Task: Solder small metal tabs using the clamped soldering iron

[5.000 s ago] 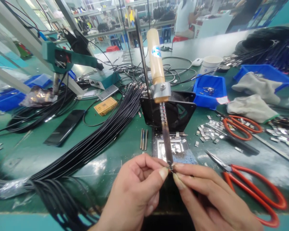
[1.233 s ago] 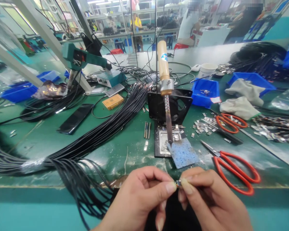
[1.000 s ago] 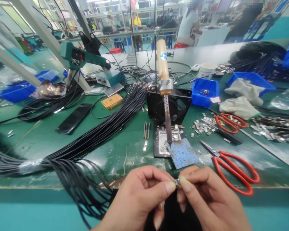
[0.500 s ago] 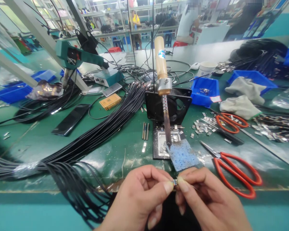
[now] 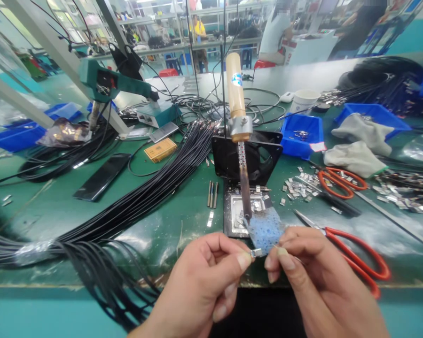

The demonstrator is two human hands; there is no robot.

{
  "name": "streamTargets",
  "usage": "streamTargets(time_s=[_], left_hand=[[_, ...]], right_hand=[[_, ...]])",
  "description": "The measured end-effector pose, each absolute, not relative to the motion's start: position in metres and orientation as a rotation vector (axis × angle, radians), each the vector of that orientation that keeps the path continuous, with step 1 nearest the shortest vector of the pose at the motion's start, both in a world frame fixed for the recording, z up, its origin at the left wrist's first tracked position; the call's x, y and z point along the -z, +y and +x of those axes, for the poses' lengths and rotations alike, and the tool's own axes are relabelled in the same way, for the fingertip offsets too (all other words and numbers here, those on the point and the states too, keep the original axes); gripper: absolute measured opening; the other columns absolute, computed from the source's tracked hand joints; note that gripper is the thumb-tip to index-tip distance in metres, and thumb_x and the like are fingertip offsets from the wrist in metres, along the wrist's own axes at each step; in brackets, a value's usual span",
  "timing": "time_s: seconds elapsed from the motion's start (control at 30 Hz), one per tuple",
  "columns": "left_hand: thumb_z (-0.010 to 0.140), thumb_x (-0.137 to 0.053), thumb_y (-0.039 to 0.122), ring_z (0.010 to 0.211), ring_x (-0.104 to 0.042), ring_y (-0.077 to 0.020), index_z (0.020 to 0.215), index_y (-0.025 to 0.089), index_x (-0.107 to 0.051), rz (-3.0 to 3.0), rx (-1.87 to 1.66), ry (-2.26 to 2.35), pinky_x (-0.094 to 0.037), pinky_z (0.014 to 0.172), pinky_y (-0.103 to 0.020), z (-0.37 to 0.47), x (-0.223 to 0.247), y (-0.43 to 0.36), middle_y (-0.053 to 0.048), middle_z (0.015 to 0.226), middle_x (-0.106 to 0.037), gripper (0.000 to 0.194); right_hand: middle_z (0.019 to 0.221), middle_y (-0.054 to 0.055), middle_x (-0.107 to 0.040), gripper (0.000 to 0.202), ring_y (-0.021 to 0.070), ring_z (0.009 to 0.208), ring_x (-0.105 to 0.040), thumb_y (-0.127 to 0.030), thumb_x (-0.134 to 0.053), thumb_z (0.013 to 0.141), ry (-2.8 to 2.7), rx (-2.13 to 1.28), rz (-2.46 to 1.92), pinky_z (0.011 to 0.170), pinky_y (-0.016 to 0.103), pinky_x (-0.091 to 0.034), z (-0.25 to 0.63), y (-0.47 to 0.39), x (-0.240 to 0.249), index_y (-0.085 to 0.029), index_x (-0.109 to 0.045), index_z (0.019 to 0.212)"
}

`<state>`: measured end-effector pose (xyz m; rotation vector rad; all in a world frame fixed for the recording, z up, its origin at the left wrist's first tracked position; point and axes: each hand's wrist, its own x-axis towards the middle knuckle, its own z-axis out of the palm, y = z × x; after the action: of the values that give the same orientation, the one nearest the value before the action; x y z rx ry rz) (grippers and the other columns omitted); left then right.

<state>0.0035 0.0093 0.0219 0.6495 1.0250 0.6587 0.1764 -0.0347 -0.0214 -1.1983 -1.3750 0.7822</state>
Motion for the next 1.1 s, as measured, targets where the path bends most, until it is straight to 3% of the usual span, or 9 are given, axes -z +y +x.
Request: streamTargets(time_s=[0.23, 0.47, 1.1], left_hand=[[0.084, -0.076, 0.034, 0.037, -0.027, -0.0005, 0.079, 0.013, -0.057, 0.645, -0.685, 1.021, -0.018, 0.037, -0.013, 0.005, -0.022, 0.015, 0.007, 0.05, -0.041, 0.029], [0.084, -0.077, 0.034, 0.037, -0.027, -0.0013, 0.079, 0.014, -0.057, 0.628, -0.685, 1.031, -0.019, 0.036, -0.012, 0.007, -0.021, 0.02, 0.007, 0.048, -0.039, 0.029], [0.085, -0.075, 0.034, 0.038, -0.027, -0.0015, 0.079, 0.014, -0.058, 0.642, -0.697, 1.019, -0.021, 0.037, -0.012, 0.004, -0.017, 0.021, 0.006, 0.048, -0.04, 0.027]], right_hand=[[0.105, 0.001, -0.057, 0.013, 0.0083, 0.088, -0.069, -0.014, -0.057, 0.099, -1.439, -0.748, -1.178, 0.076, 0.017, -0.061, 0.176, -0.028, 0.016, -0.025, -0.059, 0.104], [0.113, -0.002, -0.063, 0.015, 0.0083, 0.102, -0.069, -0.016, -0.063, 0.096, -1.49, -0.672, -1.208, 0.088, 0.014, -0.057, 0.176, -0.021, 0.016, -0.028, -0.062, 0.105], [0.111, -0.002, -0.066, 0.016, 0.0083, 0.102, -0.069, -0.014, -0.064, 0.094, -1.562, -0.659, -1.183, 0.086, 0.014, -0.058, 0.18, -0.018, 0.018, -0.027, -0.062, 0.104]])
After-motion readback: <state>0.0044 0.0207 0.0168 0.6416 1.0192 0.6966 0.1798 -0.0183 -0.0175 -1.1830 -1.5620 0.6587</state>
